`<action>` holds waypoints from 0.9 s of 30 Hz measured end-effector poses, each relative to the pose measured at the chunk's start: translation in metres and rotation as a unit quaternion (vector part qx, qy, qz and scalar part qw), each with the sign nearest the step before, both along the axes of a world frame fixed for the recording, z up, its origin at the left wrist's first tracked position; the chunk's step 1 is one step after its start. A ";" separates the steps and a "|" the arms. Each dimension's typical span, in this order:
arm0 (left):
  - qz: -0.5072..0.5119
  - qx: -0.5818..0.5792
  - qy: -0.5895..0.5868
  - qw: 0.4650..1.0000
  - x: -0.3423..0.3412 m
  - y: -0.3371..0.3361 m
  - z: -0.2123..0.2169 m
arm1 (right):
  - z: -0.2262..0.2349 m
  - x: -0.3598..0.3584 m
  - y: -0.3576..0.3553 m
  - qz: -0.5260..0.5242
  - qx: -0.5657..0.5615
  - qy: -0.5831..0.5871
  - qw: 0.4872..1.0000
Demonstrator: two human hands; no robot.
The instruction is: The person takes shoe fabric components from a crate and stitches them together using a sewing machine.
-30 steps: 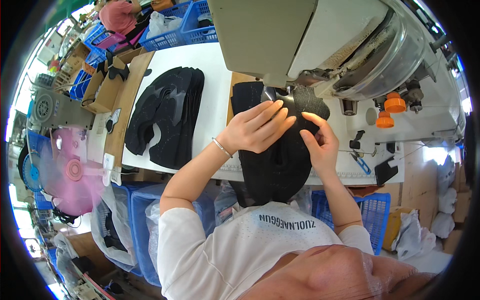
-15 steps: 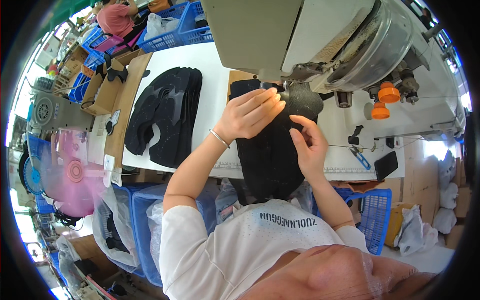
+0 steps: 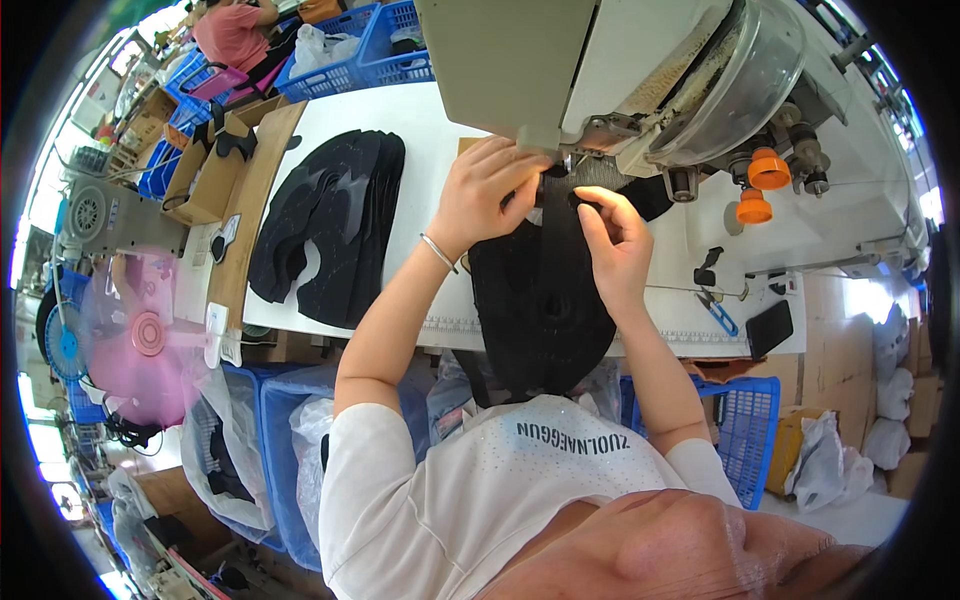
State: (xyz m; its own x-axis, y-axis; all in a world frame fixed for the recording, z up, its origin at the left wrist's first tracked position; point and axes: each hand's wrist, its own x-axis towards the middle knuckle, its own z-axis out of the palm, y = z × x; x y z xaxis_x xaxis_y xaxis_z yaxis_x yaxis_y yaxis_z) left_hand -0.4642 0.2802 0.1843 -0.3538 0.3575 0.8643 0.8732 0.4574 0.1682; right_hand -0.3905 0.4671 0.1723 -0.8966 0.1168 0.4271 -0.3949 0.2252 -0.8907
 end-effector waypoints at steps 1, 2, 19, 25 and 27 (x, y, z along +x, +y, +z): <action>0.001 0.033 -0.039 0.999 0.000 0.001 0.000 | -0.001 -0.001 0.000 -0.002 -0.004 -0.002 1.000; 0.001 0.032 -0.039 0.999 0.001 0.005 0.000 | -0.001 -0.001 0.000 -0.005 -0.008 -0.004 1.000; -0.076 0.509 -0.363 0.777 0.015 0.033 0.002 | 0.010 -0.008 0.039 -0.044 0.153 0.099 0.982; -0.104 0.587 -0.245 0.764 0.085 -0.087 0.055 | -0.025 0.025 0.061 -0.015 0.138 0.057 0.989; -0.041 0.539 -0.218 0.812 0.088 -0.135 0.074 | -0.036 0.032 0.052 -0.002 0.188 0.048 0.981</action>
